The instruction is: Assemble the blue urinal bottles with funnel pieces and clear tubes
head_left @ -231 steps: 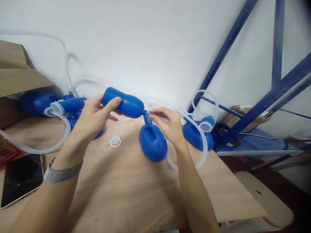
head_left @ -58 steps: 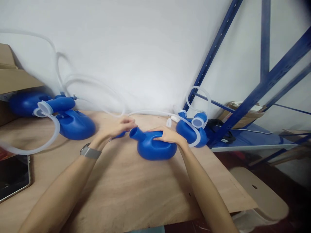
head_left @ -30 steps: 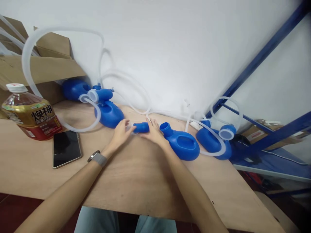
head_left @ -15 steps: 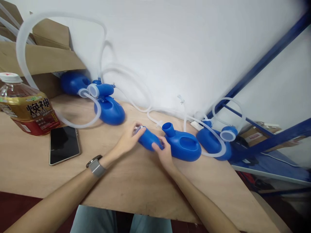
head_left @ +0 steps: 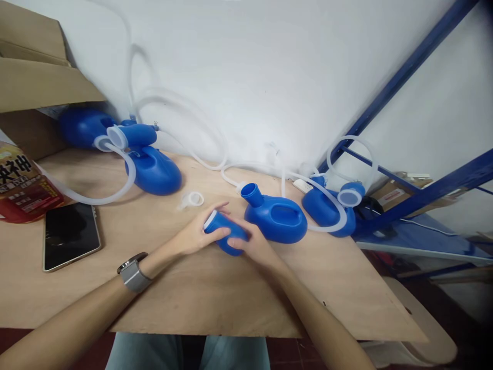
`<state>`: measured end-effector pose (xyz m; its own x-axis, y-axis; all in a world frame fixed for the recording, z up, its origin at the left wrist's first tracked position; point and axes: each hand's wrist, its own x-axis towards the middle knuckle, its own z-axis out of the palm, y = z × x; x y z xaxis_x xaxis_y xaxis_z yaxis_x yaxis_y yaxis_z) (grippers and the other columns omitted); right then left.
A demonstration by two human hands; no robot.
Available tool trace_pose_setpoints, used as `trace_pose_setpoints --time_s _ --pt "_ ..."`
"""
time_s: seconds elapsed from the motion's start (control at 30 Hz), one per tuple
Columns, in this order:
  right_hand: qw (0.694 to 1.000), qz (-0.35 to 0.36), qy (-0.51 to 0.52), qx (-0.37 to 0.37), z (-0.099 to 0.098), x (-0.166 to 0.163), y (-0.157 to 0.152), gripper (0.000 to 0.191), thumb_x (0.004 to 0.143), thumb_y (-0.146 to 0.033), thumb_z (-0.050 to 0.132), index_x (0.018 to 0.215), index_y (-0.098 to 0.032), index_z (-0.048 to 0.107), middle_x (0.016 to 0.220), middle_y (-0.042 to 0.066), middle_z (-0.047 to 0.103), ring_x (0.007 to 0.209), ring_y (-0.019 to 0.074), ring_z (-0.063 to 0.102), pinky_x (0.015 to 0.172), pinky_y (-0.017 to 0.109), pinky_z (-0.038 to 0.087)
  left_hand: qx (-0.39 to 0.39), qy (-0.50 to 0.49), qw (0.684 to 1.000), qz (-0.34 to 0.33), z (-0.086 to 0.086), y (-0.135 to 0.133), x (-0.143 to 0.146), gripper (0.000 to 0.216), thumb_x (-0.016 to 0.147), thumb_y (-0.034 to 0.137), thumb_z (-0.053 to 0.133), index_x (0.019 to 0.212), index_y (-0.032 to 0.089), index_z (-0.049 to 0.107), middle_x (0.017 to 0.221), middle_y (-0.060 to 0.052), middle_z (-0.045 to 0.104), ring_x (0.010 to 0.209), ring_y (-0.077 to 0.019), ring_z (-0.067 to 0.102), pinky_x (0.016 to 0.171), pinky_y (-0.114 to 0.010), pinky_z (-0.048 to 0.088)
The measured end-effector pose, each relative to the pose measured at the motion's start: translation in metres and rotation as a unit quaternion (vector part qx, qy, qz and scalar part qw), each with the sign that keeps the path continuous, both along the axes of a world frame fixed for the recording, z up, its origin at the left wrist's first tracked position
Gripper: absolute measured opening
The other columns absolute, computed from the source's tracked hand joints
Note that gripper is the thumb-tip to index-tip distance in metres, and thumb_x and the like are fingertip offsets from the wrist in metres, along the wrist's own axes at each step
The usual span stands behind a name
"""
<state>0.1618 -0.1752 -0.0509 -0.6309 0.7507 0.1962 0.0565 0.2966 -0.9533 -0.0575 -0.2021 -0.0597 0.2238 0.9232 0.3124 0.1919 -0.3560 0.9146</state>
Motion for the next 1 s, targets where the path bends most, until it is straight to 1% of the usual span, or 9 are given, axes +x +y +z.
trace_pose_setpoints --time_s 0.2,0.33,0.5,0.6,0.73,0.77,0.83,0.93,1.0 --pt "0.999 -0.023 -0.028 0.037 0.0 0.004 -0.001 0.071 0.079 -0.043 0.089 0.146 -0.031 0.066 0.151 0.006 0.065 0.142 0.0322 0.059 0.123 0.051 0.042 0.013 0.01 0.999 -0.029 0.005 -0.005 0.003 0.077 0.093 0.044 0.072 0.162 0.028 0.043 0.15 -0.014 0.061 0.135 -0.0345 0.062 0.117 -0.055 0.048" --pt "0.997 -0.059 -0.036 0.039 -0.002 0.003 -0.005 0.067 0.073 -0.041 0.094 0.136 -0.028 0.074 0.134 0.008 0.073 0.124 0.0312 0.068 0.112 0.05 0.052 0.04 0.014 0.998 -0.041 -0.001 -0.009 0.003 0.079 0.097 0.042 0.068 0.167 0.031 0.033 0.159 -0.014 0.053 0.146 -0.0349 0.053 0.123 -0.06 0.04" --pt "0.991 -0.08 -0.083 0.067 0.006 0.006 -0.008 0.055 0.07 -0.037 0.094 0.123 -0.029 0.081 0.116 0.004 0.076 0.109 0.0284 0.071 0.105 0.049 0.055 0.033 0.035 0.996 -0.074 -0.008 -0.013 0.003 0.082 0.1 0.045 0.064 0.169 0.032 0.024 0.169 -0.015 0.042 0.156 -0.0358 0.041 0.127 -0.065 0.033" --pt "0.994 -0.07 -0.077 0.034 0.008 0.006 -0.006 0.056 0.07 -0.036 0.095 0.124 -0.029 0.081 0.119 0.004 0.077 0.113 0.0302 0.071 0.107 0.051 0.055 0.033 0.034 0.995 -0.082 -0.008 -0.013 0.003 0.083 0.098 0.046 0.066 0.169 0.033 0.024 0.167 -0.015 0.043 0.154 -0.0362 0.043 0.126 -0.064 0.035" --pt "0.997 -0.063 -0.029 -0.042 0.005 0.001 0.001 0.058 0.074 -0.04 0.093 0.129 -0.029 0.078 0.133 0.006 0.076 0.124 0.0335 0.07 0.109 0.052 0.056 0.003 0.011 0.997 -0.071 -0.007 -0.006 0.0 0.079 0.097 0.051 0.066 0.166 0.032 0.032 0.159 -0.013 0.052 0.146 -0.0343 0.052 0.122 -0.057 0.042" --pt "0.997 -0.071 -0.025 -0.033 0.004 -0.001 0.003 0.06 0.073 -0.041 0.093 0.13 -0.028 0.077 0.134 0.007 0.075 0.126 0.0341 0.07 0.11 0.052 0.056 -0.003 0.003 0.998 -0.059 -0.008 -0.002 -0.002 0.077 0.097 0.052 0.065 0.165 0.031 0.034 0.158 -0.013 0.053 0.145 -0.0342 0.052 0.123 -0.056 0.042" --pt "0.992 -0.112 -0.038 0.037 0.0 -0.004 0.005 0.063 0.071 -0.042 0.094 0.13 -0.027 0.077 0.134 0.008 0.075 0.128 0.0341 0.069 0.113 0.053 0.053 -0.004 -0.006 1.0 -0.02 -0.011 0.007 -0.007 0.073 0.099 0.055 0.06 0.163 0.029 0.039 0.159 -0.013 0.053 0.146 -0.0347 0.051 0.125 -0.055 0.039" --pt "0.965 -0.188 -0.063 0.174 -0.007 -0.01 0.005 0.062 0.073 -0.039 0.094 0.131 -0.027 0.075 0.132 0.009 0.073 0.125 0.0312 0.068 0.116 0.052 0.051 0.002 -0.005 0.999 0.043 -0.015 0.02 -0.013 0.066 0.101 0.058 0.051 0.157 0.024 0.049 0.159 -0.014 0.053 0.145 -0.0354 0.051 0.124 -0.056 0.038" --pt "0.954 -0.208 -0.05 0.211 -0.013 -0.013 0.004 0.06 0.077 -0.039 0.09 0.133 -0.028 0.073 0.131 0.009 0.071 0.123 0.0292 0.069 0.114 0.049 0.053 -0.003 -0.012 0.998 0.063 -0.018 0.022 -0.014 0.064 0.103 0.06 0.044 0.154 0.022 0.053 0.157 -0.014 0.055 0.146 -0.0351 0.05 0.126 -0.055 0.036"
